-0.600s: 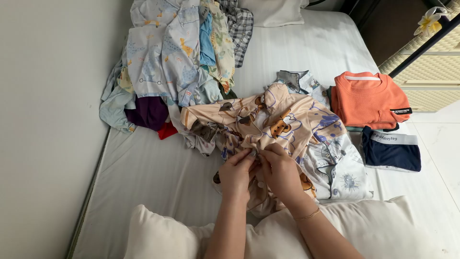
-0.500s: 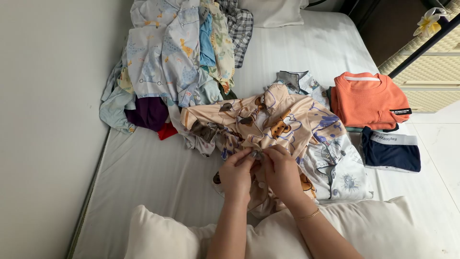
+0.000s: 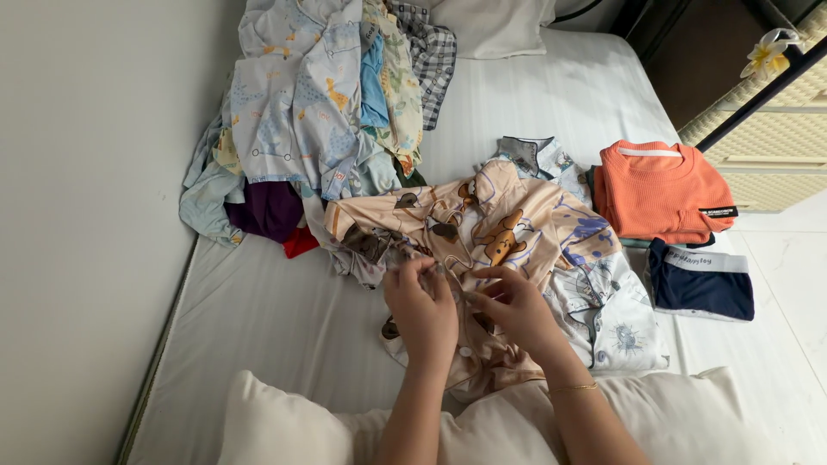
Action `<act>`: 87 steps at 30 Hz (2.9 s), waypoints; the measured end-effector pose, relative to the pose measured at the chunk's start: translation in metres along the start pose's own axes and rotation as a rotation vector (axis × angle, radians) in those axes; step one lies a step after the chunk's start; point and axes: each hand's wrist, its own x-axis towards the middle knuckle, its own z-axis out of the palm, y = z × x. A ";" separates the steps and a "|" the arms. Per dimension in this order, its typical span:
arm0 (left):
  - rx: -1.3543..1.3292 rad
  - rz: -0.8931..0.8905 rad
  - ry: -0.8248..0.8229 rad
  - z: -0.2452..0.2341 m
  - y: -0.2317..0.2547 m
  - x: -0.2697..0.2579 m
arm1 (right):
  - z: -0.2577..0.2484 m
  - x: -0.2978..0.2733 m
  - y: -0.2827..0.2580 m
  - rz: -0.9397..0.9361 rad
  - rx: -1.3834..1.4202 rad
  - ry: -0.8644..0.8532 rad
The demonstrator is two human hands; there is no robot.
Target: The person folds several pieces of children's clothing on a bed, including a beige onesie with bear graphics and a blue onesie with dinosaur graphics. The person smooths, folds, and fastens the garments, then places them in a neat stack.
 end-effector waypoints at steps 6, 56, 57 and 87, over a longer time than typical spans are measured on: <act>0.238 0.384 -0.061 0.059 0.013 0.044 | -0.008 0.010 0.027 -0.129 -0.551 0.521; -1.074 -0.711 -1.008 0.019 0.036 0.155 | -0.031 0.068 -0.010 0.452 0.774 -0.058; -1.050 -0.688 -1.022 0.013 0.049 0.152 | -0.031 0.065 -0.015 0.420 0.748 -0.084; -0.960 -0.319 -0.692 -0.056 0.145 0.200 | -0.190 -0.029 -0.174 -0.149 0.970 0.133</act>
